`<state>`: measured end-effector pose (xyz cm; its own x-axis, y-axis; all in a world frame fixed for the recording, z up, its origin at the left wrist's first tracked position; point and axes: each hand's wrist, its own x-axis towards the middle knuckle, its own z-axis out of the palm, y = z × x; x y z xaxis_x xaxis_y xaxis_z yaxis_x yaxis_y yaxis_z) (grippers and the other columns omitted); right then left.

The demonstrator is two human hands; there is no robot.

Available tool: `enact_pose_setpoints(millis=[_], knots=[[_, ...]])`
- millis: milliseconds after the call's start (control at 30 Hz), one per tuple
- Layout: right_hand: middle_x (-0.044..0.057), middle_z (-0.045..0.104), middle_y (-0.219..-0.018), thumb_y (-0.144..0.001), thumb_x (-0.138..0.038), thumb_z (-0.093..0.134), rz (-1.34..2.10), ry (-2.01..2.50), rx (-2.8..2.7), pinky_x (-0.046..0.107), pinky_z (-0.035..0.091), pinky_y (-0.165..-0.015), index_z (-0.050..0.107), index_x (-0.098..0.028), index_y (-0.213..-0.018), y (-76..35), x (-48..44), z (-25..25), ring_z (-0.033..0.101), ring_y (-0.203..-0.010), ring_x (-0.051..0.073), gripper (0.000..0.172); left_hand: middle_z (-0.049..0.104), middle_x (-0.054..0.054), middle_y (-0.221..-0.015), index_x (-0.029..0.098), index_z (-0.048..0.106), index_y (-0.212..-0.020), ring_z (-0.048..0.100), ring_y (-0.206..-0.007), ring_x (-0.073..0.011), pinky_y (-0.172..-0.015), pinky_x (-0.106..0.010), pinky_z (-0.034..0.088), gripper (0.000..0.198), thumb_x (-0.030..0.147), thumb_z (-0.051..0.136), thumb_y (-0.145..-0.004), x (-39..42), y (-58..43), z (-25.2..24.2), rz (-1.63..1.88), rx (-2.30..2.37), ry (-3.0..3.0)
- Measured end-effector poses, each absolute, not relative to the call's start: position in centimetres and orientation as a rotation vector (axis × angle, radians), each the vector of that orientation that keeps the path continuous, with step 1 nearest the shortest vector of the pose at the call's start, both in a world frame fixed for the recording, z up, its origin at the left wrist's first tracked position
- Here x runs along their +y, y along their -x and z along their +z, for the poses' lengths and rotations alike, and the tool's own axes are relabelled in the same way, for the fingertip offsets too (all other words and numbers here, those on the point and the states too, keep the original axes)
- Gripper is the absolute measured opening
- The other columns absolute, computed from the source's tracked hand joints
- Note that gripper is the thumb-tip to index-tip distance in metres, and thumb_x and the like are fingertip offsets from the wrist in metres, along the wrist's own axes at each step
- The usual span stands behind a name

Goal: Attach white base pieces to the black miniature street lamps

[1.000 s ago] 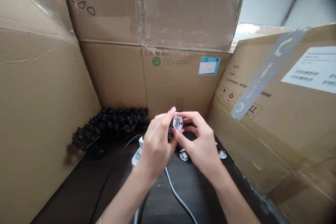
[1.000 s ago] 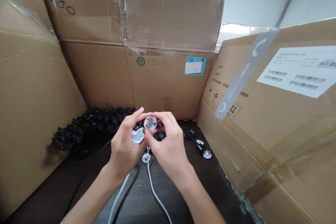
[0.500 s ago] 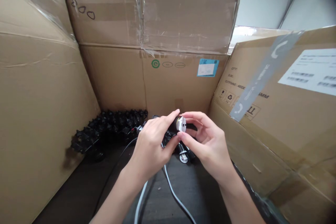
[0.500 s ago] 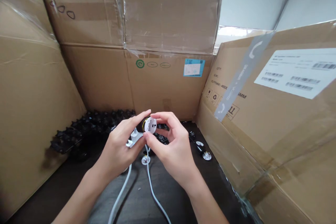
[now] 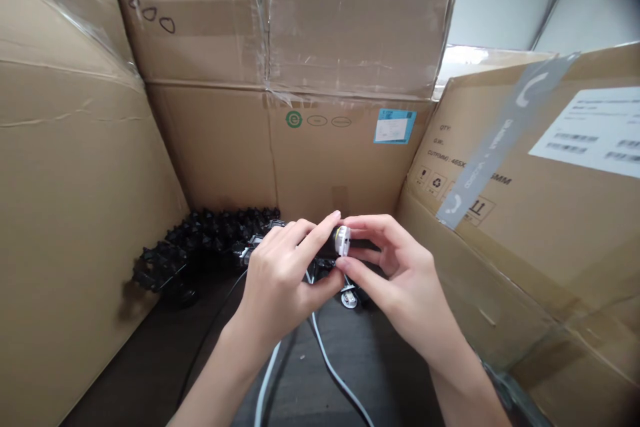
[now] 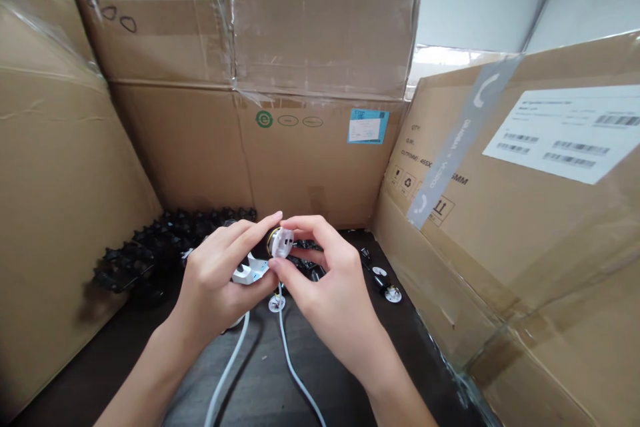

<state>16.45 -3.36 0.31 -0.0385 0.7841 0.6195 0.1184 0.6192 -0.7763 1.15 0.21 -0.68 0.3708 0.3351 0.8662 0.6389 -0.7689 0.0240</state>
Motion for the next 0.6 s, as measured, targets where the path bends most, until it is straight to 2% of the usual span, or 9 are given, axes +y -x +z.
enact_pose_setpoints(millis=[300,600], knots=[[-0.002,0.062,-0.100,-0.076,-0.012,0.067,0.582,0.836,-1.588,0.023,0.056,-0.082,0.061,-0.026,-0.100,-16.81,-3.57,0.48,0.061,-0.095,0.013,0.028,0.065,-0.006,-0.088,0.013,0.057,-0.119,0.056,-0.073,-0.0173,-0.066,-0.031,0.042,0.048,0.019,0.060,-0.072,-0.22,-1.25,-0.70,-1.356,-0.841,2.268],[0.000,0.058,-0.101,-0.077,-0.007,0.060,0.768,0.776,-1.537,0.028,0.054,-0.083,0.058,-0.025,-0.097,-16.67,-3.63,0.61,0.058,-0.097,0.015,0.027,0.066,-0.008,-0.088,0.013,0.058,-0.118,0.058,-0.074,-0.0190,-0.067,-0.033,0.043,0.046,0.024,0.063,-0.073,-0.11,-1.26,-0.84,-1.307,-0.762,2.188]])
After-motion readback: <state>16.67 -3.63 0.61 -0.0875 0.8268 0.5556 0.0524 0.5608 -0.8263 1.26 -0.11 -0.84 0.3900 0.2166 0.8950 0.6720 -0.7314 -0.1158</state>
